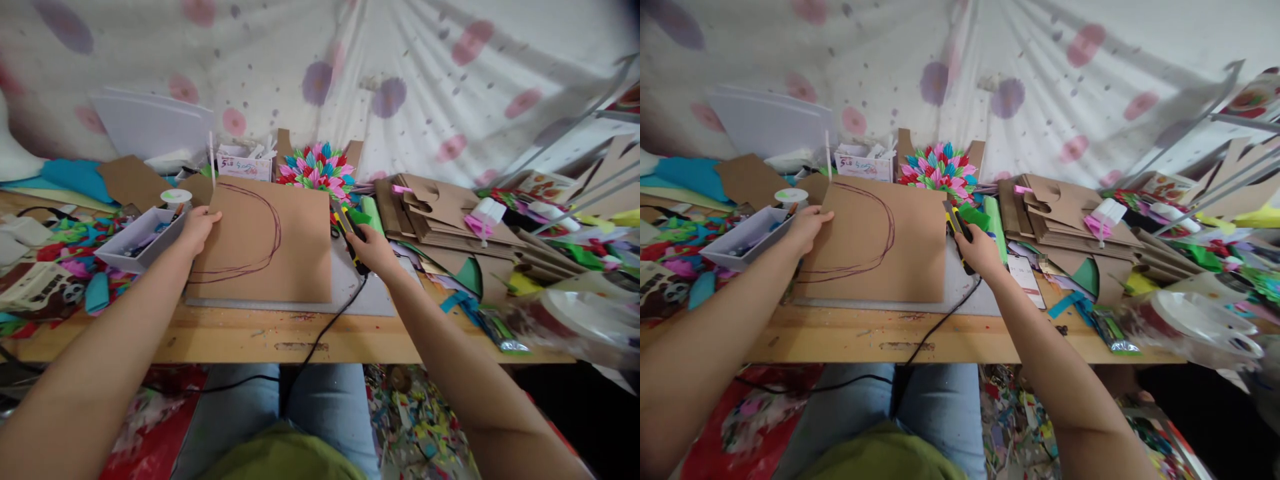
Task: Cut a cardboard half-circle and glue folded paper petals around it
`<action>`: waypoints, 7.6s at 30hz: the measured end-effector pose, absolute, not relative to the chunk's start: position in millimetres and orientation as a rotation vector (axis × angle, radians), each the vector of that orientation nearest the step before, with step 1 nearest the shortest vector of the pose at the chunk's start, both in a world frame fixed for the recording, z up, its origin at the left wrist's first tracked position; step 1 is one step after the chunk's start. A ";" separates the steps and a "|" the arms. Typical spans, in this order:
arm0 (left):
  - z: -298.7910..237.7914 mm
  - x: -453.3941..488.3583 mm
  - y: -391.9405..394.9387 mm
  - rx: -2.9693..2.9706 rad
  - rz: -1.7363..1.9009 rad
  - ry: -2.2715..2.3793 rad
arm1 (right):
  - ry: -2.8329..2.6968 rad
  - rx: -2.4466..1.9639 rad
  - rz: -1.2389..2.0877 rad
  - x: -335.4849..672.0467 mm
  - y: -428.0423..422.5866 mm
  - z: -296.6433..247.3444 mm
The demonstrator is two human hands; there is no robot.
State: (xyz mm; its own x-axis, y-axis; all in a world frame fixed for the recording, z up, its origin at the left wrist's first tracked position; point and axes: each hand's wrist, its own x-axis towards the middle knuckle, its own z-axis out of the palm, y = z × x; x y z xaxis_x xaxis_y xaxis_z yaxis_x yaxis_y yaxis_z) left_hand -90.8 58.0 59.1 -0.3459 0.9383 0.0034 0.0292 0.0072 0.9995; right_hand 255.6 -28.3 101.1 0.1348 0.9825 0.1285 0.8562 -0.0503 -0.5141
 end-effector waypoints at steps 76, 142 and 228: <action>-2.1 -3.1 25.8 2.451 0.398 1.729 | -2.765 -1.781 -0.031 153.7 59.8 69.0; 10.0 4.6 21.2 2.375 0.213 1.862 | -2.878 -1.898 0.008 173.7 18.1 78.2; 3.1 2.3 21.1 2.427 0.310 1.824 | -3.150 -2.141 0.299 146.3 -32.2 140.6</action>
State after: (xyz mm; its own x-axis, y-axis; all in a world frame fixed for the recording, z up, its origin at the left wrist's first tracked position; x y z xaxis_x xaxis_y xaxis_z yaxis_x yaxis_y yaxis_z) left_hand 2.3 21.1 3.1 0.2665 0.9578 0.1076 0.9397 -0.2830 0.1922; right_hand 146.3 -32.2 140.6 -0.2197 0.7726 -0.5956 0.8710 0.4304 0.2369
